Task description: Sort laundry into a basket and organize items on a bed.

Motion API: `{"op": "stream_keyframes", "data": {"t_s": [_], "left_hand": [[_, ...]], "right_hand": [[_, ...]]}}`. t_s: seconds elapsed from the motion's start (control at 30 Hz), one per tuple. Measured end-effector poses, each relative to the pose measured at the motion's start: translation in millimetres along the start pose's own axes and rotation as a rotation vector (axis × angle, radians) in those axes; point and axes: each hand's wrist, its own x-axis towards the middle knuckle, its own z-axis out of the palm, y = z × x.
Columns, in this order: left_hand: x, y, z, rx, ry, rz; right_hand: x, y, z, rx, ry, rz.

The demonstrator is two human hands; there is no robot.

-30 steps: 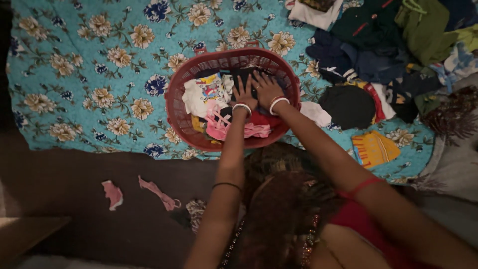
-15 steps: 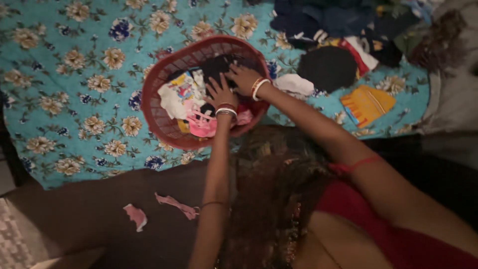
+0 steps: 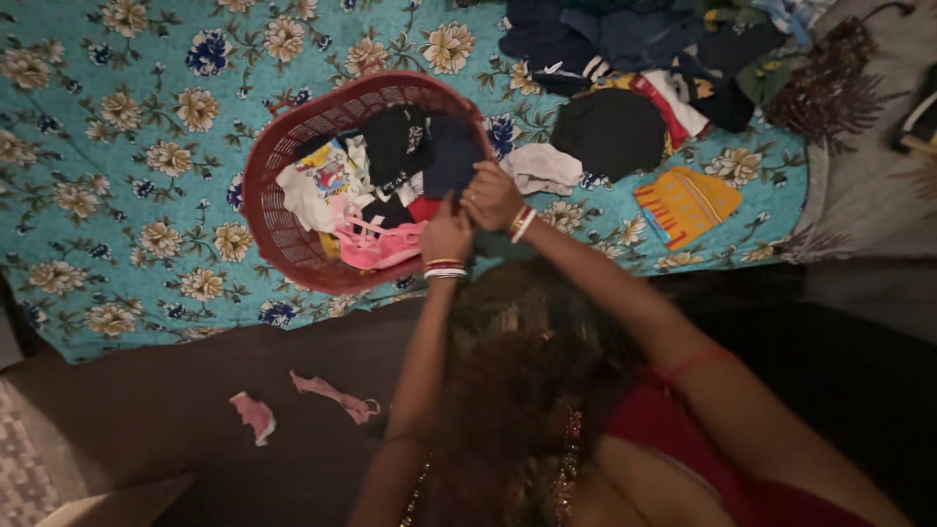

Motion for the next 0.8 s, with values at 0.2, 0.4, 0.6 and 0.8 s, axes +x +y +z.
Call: {"op": "stream_keyframes", "data": {"t_s": [0.2,0.4,0.6,0.8], "left_hand": [[1.8,-34.9,38.8,0.142,0.162,0.047],[-7.7,-22.8,24.0,0.123,0.360,0.102],[-10.0,-15.9,12.3,0.169,0.410,0.131],[-10.0,2.6,-7.7,0.061,0.411,0.100]], "right_hand": [[3.6,3.7,3.3,-0.075,-0.029,0.000],[10.0,-3.1,-6.8,-0.026,-0.069,0.020],[24.7,-9.2,-31.9,0.026,-0.076,-0.030],[-0.3,12.7,-84.1,0.103,-0.142,0.323]]}}
